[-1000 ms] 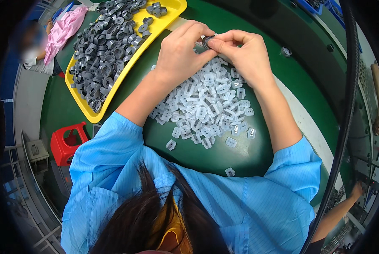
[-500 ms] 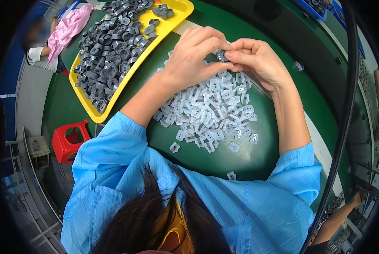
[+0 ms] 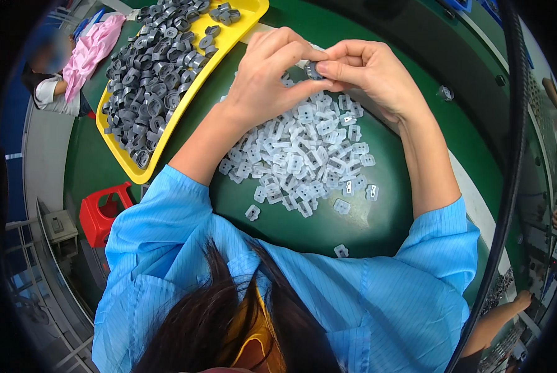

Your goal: The person fits a grey circular plastic component into a white rectangular plastic frame by hand.

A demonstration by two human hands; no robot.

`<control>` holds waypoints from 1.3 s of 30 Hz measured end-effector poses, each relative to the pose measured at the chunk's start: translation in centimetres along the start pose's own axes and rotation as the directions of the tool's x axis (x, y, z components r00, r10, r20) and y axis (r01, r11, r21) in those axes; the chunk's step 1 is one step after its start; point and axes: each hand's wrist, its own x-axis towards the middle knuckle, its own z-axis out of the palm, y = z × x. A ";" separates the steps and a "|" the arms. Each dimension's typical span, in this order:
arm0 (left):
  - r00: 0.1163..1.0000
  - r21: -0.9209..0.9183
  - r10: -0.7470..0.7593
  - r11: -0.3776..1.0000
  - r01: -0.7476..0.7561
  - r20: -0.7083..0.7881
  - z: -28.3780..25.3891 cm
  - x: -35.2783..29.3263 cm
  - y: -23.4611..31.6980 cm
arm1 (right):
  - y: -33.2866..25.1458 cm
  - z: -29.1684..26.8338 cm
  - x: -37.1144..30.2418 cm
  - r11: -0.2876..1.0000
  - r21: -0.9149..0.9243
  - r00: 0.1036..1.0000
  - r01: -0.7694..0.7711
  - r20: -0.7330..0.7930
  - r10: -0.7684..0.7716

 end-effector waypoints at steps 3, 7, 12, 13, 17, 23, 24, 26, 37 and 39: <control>0.998 0.062 -0.045 0.997 0.048 -0.041 -0.1 0.0 -0.1 | 0.0 1.4 -0.3 0.956 -0.234 0.963 0.178 -0.158 -0.218; 0.991 0.112 -0.057 0.991 0.071 -0.119 -0.1 -0.1 -0.2 | -0.1 3.1 -0.6 0.800 -0.556 0.864 0.226 -0.266 -0.429; 0.993 0.140 -0.068 0.987 0.081 -0.092 -0.1 -0.1 0.3 | 0.3 3.2 -0.5 0.811 -0.540 0.843 0.225 -0.309 -0.440; 0.994 0.146 -0.069 0.986 0.081 -0.091 -0.1 -0.2 0.3 | 0.4 3.1 -0.5 0.813 -0.538 0.844 0.222 -0.312 -0.437; 0.996 0.167 -0.055 0.984 0.067 -0.075 0.0 -0.2 0.2 | 0.5 2.6 -0.3 0.902 -0.383 0.904 0.198 -0.284 -0.319; 0.993 0.106 -0.057 0.992 0.068 -0.103 0.4 -0.2 0.0 | 0.8 1.5 0.1 0.982 -0.014 0.965 0.190 -0.182 -0.189; 0.994 0.072 -0.053 0.996 0.060 -0.096 0.4 -0.1 0.0 | 0.2 1.7 -0.1 0.987 -0.010 0.965 0.160 -0.207 -0.158; 0.997 0.049 -0.030 0.998 0.033 -0.066 0.5 -0.1 0.0 | 0.1 1.5 -0.2 0.993 -0.003 0.965 0.121 -0.233 -0.118; 0.984 -0.125 0.023 0.992 -0.001 0.178 -0.9 0.4 0.2 | -1.0 -0.2 -0.7 0.986 -0.134 0.989 -0.101 0.098 0.115; 0.978 -0.136 0.035 0.991 -0.007 0.204 -1.0 0.4 0.2 | -0.7 0.0 -0.7 0.987 -0.140 0.992 -0.083 0.082 0.095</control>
